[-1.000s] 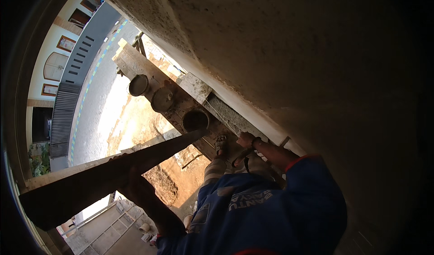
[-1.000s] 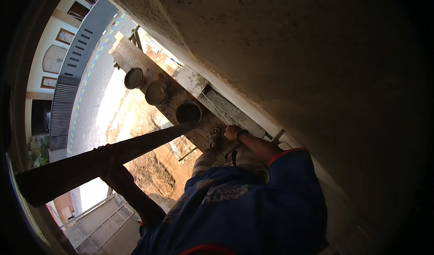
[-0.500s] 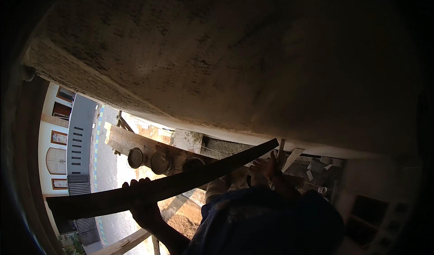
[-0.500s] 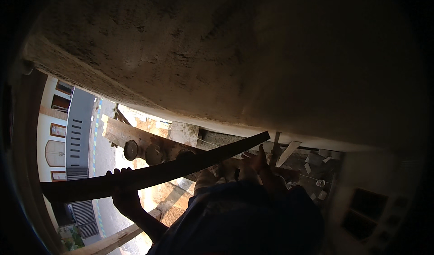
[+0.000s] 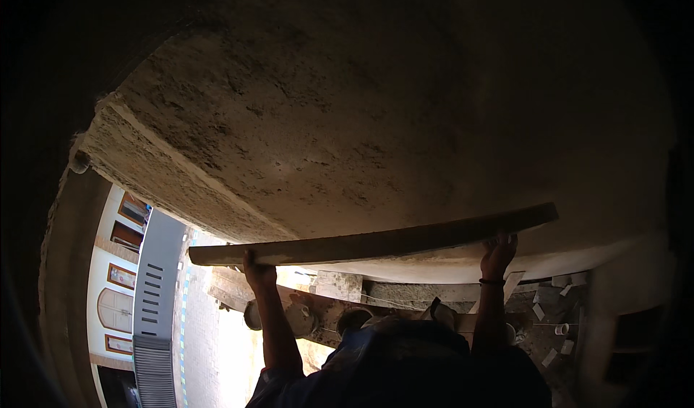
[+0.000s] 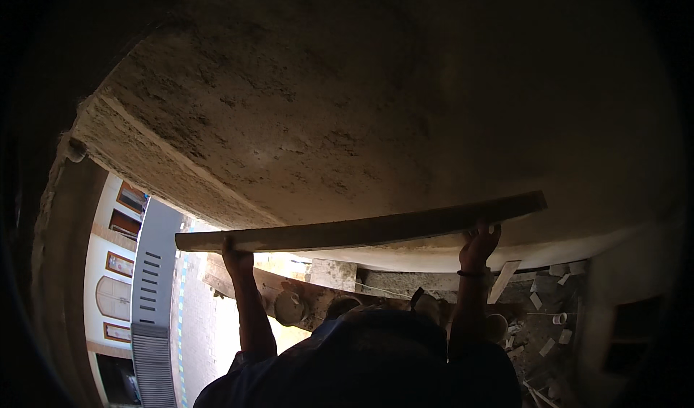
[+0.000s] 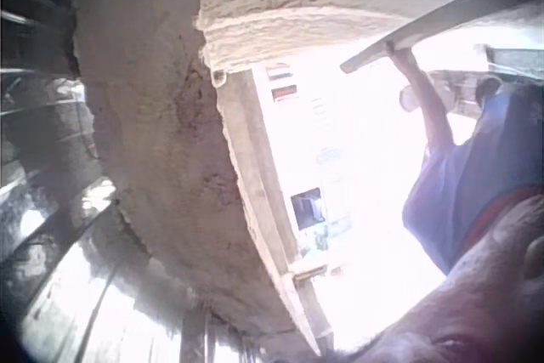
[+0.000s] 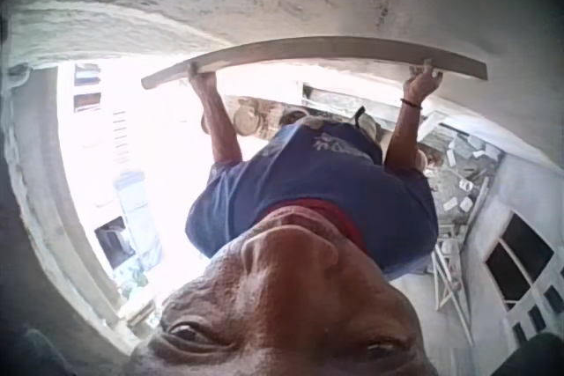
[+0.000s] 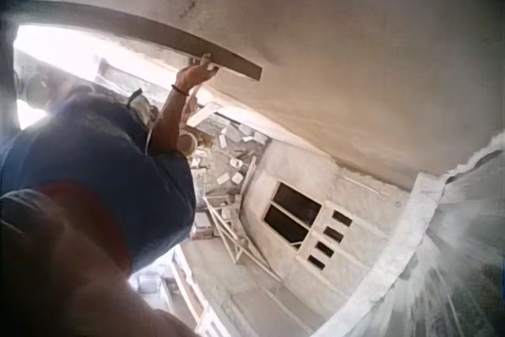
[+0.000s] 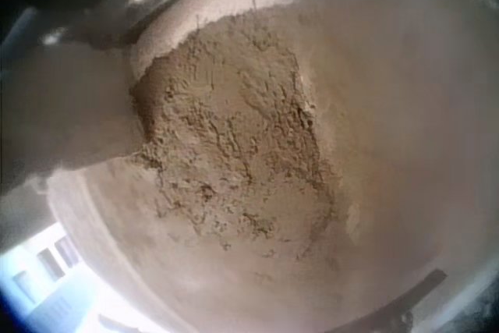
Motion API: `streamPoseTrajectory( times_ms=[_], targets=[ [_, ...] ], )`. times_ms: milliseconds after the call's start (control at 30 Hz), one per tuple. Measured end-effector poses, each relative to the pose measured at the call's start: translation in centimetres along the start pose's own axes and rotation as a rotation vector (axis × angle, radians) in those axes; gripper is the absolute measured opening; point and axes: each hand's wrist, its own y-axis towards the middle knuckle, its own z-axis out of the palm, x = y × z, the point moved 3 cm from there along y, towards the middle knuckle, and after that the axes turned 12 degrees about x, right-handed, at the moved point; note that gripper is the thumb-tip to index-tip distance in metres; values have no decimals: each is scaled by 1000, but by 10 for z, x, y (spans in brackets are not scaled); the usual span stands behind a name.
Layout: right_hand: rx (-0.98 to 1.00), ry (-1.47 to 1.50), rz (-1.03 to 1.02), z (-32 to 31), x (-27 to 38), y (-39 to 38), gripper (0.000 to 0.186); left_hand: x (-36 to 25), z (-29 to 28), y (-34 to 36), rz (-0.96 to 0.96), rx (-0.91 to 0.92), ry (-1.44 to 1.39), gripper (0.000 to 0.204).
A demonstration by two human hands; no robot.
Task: The person scoops mortar from a bucket using a trowel and applies it to a wall. They then hold a long wooden board against the wall and move it to level the surface.
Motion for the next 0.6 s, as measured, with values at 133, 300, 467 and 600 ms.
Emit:
streamPoseTrajectory(
  times_ms=[133, 300, 467, 600],
  targets=[
    [207, -1710, -1041, 87, 6, -14, 79, -24, -15, 85, -12, -177, 11, 38],
    [358, -563, -736, 144, 12, -16, 91, -18, 2, 172, -97, -50, -32, 44],
    [273, -1137, -796, 160, 37, 4, 69, -15, 19, 231, -147, -48, 26, 46],
    [259, -1379, -806, 158, 65, 0, 58, 1, 18, 232, -62, 33, 15, 46]
  ],
)
